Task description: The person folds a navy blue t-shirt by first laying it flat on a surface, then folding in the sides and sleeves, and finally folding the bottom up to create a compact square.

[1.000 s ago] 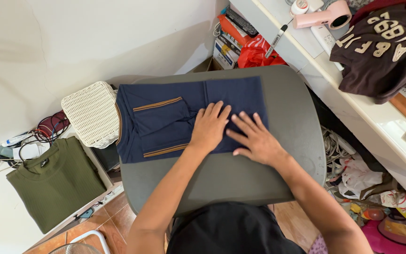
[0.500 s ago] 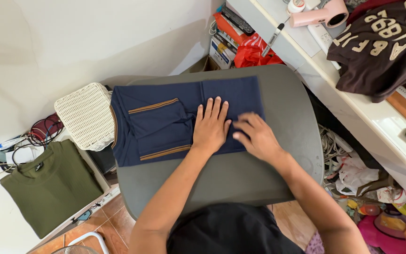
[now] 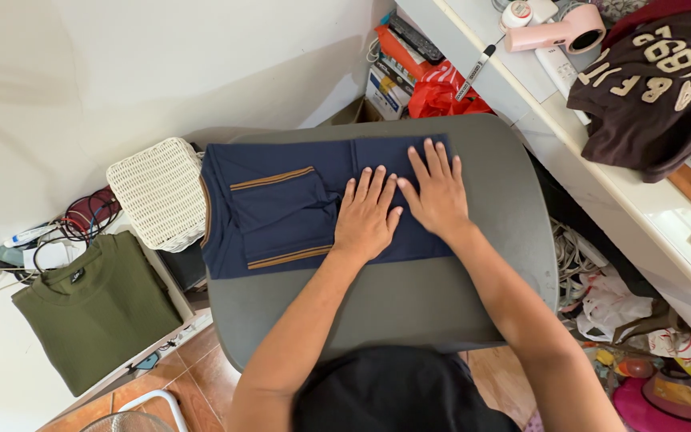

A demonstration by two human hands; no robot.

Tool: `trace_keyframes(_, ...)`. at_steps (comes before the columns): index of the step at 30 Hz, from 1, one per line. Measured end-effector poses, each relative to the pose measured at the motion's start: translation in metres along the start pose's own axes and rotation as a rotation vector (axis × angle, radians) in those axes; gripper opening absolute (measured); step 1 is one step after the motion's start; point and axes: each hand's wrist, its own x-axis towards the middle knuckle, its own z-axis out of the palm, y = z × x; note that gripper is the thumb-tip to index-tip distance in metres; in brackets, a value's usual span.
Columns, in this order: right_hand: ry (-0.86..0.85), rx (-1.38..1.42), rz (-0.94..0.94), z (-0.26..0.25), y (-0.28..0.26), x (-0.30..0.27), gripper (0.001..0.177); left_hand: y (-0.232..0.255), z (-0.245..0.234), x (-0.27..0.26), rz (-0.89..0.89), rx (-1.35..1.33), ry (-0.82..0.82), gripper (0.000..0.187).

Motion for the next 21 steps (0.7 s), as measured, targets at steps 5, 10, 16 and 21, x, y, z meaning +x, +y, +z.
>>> trace_keyframes(5, 0.102, 0.131, 0.016, -0.019, -0.004, -0.048, 0.072, 0.011, -0.011, -0.008, 0.063, 0.001, -0.038, 0.067)
trace_keyframes(10, 0.170, 0.411, 0.176, -0.023, 0.014, -0.055, 0.071, 0.029, -0.009, -0.020, 0.138, -0.015, -0.106, 0.072)
trace_keyframes(16, 0.037, 0.817, 0.555, -0.028, 0.035, -0.036, 0.066, -0.002, -0.041, -0.022, 0.061, 0.004, -0.095, 0.068)
trace_keyframes(21, -0.197, 1.019, 0.629, -0.030, 0.048, -0.035, 0.030, -0.079, -0.074, -0.047, -0.186, 0.186, -0.064, 0.069)
